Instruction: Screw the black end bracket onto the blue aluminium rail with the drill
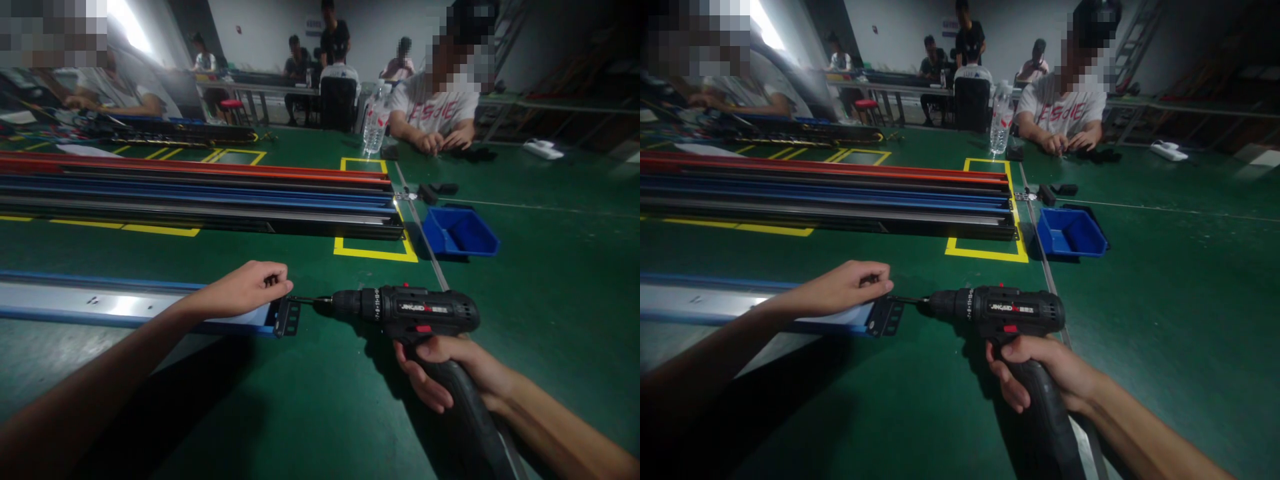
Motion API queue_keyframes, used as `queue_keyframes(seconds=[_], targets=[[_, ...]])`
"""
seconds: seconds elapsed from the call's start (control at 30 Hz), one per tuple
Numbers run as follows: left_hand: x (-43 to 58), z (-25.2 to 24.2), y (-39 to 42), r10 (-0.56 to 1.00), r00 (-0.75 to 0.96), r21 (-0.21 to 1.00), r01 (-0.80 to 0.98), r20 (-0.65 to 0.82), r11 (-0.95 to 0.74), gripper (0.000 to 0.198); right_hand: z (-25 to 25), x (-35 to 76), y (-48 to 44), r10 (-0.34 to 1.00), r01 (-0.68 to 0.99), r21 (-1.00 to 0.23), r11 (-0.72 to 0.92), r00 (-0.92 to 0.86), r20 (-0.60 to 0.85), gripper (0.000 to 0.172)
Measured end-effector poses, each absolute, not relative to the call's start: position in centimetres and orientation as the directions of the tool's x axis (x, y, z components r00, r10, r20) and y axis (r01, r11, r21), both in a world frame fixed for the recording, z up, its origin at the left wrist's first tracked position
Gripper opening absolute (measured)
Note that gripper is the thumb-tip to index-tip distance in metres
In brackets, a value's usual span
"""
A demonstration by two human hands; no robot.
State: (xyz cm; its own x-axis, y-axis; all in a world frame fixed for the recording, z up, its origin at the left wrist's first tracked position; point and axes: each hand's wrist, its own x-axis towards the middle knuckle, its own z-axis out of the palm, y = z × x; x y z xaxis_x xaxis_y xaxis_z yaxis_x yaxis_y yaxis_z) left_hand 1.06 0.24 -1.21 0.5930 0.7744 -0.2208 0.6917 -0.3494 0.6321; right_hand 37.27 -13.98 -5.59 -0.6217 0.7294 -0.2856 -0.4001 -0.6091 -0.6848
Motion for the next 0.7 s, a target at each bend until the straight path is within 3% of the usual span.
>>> queue_keyframes(seconds=[0.7], targets=[[0.96,-1.35,0.26,0.774,0.594,0.64,0.686,-0.219,-0.346,0.042,-5.72,37.47,-13.98,0.717,-0.396,-0.665,-0.634,-0.624,-0.312,0.027]])
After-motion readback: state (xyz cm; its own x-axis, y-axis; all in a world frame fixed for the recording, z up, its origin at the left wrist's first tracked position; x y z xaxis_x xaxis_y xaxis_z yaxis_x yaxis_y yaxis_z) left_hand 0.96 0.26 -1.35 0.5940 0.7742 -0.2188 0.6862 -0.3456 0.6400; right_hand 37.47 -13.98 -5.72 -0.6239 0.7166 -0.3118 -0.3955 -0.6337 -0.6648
